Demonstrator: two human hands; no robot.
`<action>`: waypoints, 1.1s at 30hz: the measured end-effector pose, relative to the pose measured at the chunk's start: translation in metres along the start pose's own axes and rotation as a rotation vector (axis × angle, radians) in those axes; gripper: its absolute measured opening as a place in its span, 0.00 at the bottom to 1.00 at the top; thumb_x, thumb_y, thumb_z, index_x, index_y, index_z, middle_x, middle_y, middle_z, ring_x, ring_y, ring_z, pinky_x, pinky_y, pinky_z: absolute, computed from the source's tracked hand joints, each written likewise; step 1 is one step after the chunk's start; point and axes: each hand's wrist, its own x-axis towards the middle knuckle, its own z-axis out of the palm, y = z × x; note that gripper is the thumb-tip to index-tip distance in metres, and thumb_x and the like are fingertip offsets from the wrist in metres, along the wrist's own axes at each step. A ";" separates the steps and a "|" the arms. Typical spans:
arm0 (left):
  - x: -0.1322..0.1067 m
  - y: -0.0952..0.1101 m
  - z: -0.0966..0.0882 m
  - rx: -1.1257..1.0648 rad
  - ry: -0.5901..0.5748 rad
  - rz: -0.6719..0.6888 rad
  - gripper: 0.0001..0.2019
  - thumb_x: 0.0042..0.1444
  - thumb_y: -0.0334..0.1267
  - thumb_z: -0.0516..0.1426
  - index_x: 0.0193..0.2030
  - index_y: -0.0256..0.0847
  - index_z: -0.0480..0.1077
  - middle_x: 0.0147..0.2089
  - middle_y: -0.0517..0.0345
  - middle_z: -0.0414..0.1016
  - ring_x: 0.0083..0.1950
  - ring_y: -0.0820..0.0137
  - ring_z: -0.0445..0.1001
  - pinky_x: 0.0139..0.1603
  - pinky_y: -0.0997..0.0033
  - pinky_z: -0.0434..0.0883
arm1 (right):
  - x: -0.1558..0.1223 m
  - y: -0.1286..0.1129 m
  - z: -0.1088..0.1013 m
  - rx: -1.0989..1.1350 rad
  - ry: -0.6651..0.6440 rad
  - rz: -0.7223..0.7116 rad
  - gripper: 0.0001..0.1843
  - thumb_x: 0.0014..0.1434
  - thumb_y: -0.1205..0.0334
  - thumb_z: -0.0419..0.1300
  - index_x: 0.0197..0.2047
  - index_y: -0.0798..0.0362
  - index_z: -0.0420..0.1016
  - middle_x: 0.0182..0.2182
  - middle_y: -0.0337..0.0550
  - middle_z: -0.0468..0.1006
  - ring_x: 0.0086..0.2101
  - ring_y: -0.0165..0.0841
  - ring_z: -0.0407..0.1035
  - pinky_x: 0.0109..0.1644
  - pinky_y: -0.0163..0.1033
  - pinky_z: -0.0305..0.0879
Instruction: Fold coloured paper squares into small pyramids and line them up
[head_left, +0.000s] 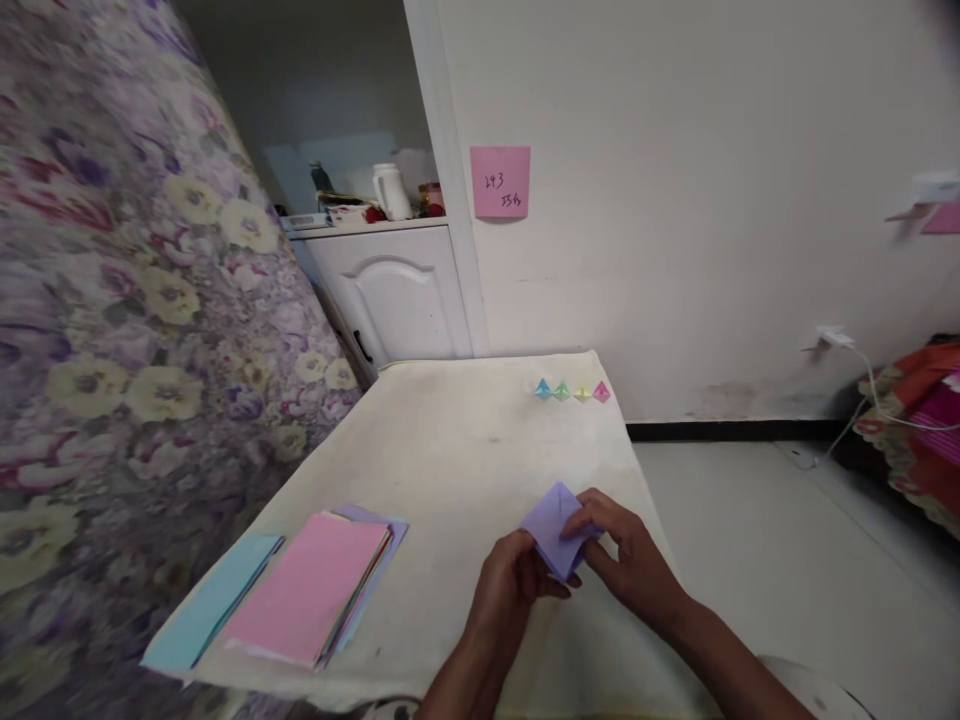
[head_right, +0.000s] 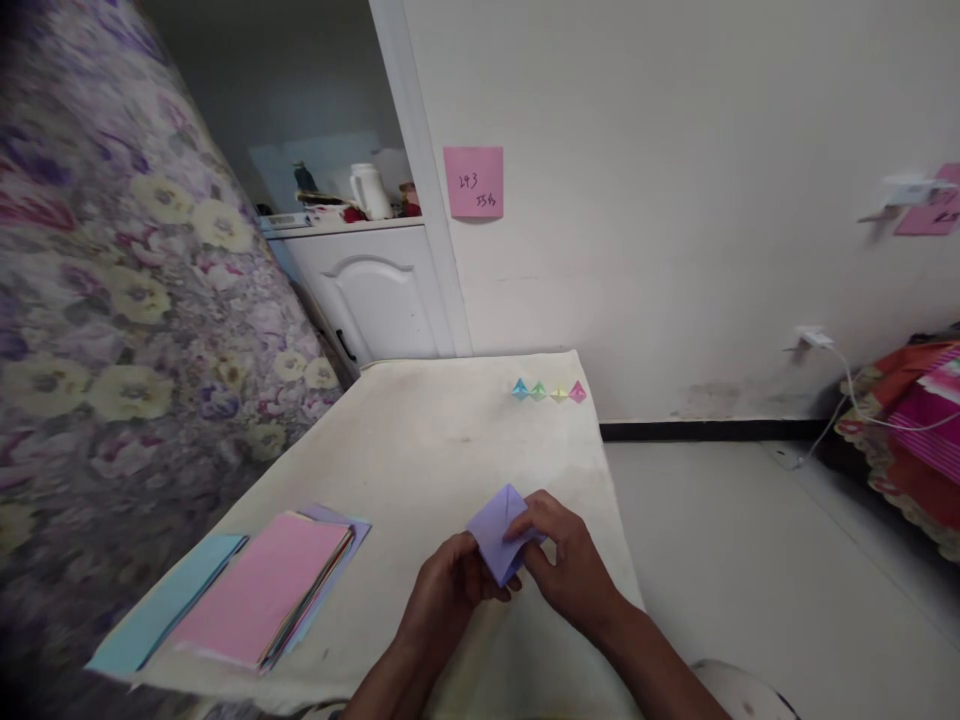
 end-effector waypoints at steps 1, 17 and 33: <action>0.001 0.000 -0.001 -0.025 0.001 -0.027 0.15 0.46 0.42 0.52 0.29 0.31 0.73 0.15 0.56 0.68 0.23 0.63 0.72 0.28 0.66 0.67 | 0.000 0.000 0.000 -0.004 0.001 -0.003 0.13 0.49 0.75 0.51 0.31 0.50 0.72 0.31 0.40 0.69 0.33 0.33 0.66 0.36 0.37 0.64; 0.005 -0.004 -0.002 0.107 -0.010 -0.029 0.19 0.45 0.49 0.61 0.34 0.30 0.72 0.28 0.51 0.75 0.25 0.70 0.73 0.24 0.75 0.67 | -0.001 0.004 0.001 -0.009 -0.029 -0.005 0.13 0.50 0.76 0.51 0.29 0.51 0.71 0.31 0.40 0.69 0.33 0.31 0.66 0.36 0.36 0.64; 0.010 -0.006 -0.006 0.238 0.116 0.051 0.18 0.47 0.43 0.60 0.40 0.30 0.73 0.29 0.50 0.76 0.25 0.71 0.73 0.23 0.77 0.68 | -0.002 0.009 -0.002 -0.059 0.017 0.084 0.11 0.48 0.76 0.49 0.26 0.52 0.68 0.29 0.39 0.70 0.31 0.31 0.65 0.33 0.35 0.62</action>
